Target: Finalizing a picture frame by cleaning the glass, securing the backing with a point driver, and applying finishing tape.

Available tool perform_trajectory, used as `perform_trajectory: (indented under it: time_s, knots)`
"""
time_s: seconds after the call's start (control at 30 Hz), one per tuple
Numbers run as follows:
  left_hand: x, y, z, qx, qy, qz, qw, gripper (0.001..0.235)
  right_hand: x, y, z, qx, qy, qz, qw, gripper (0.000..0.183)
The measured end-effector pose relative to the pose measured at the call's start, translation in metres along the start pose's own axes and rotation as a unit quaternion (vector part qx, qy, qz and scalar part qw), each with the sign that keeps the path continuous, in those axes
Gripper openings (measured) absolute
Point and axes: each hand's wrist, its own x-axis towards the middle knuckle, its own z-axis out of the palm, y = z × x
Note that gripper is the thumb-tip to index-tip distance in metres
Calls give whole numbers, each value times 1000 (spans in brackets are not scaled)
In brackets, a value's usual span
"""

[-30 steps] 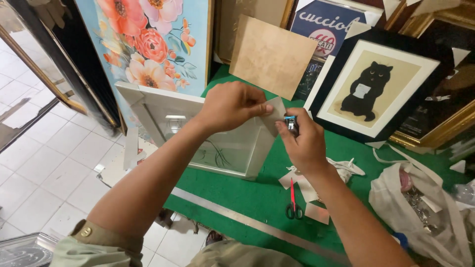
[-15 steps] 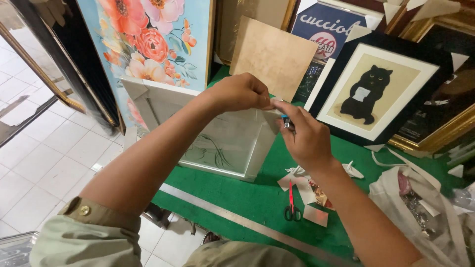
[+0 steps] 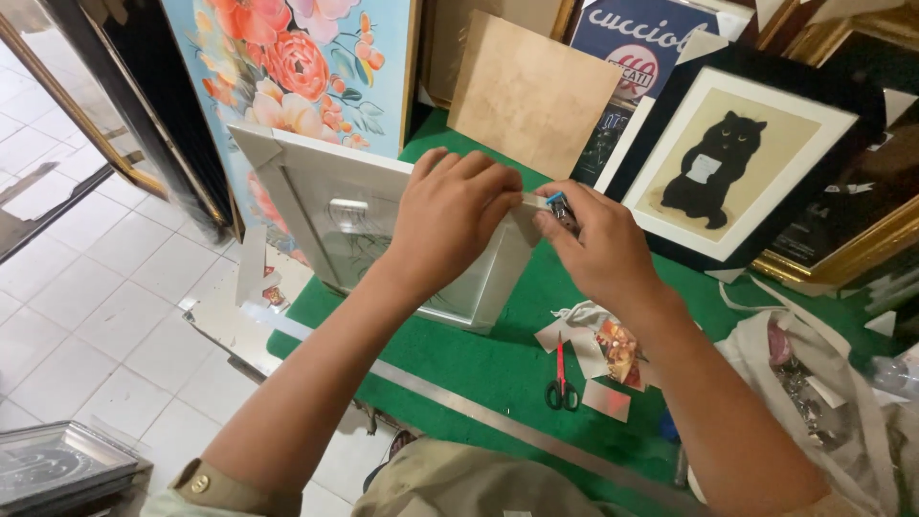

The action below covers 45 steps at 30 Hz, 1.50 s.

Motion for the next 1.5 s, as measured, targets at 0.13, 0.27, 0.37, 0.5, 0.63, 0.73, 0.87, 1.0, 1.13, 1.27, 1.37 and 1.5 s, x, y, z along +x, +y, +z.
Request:
perform_trajectory:
  time_s: [0.13, 0.27, 0.37, 0.5, 0.63, 0.73, 0.87, 1.0, 1.13, 1.27, 1.37, 1.5]
  knots:
    - [-16, 7, -8, 25, 50, 17, 998, 15, -7, -1, -5, 53, -27, -7, 998, 21]
    - [-27, 15, -14, 82, 77, 49, 992, 22, -3, 8, -9, 336, -136, 108, 926, 41]
    - [-38, 21, -18, 97, 104, 68, 988, 25, -3, 14, -3, 490, -142, 139, 849, 44]
    - [-60, 34, -29, 99, 126, 81, 984, 31, -15, 13, 19, 498, -100, 153, 848, 24]
    - [-88, 43, -36, 117, 127, 71, 982, 35, -37, 9, 39, 278, -68, -70, 956, 40]
    - [-111, 51, -40, 125, 134, 64, 981, 39, -50, -3, 50, 184, -70, -210, 958, 75]
    - [-129, 59, -47, 125, 147, 73, 979, 41, -59, -13, 64, 151, -25, -322, 934, 59]
    - [-144, 59, -47, 115, 158, 81, 977, 42, -65, -17, 75, 179, -13, -350, 919, 48]
    - [-150, 60, -47, 122, 152, 80, 978, 41, -70, -25, 73, 187, 7, -347, 919, 45]
    - [-149, 57, -44, 111, 172, 91, 975, 42, -69, -27, 76, 205, 19, -370, 906, 37]
    - [-148, 56, -44, 104, 174, 94, 975, 41, -70, -25, 79, 200, 38, -374, 905, 36]
    - [-143, 56, -46, 98, 174, 91, 976, 40, -69, -19, 86, 185, 70, -381, 903, 34]
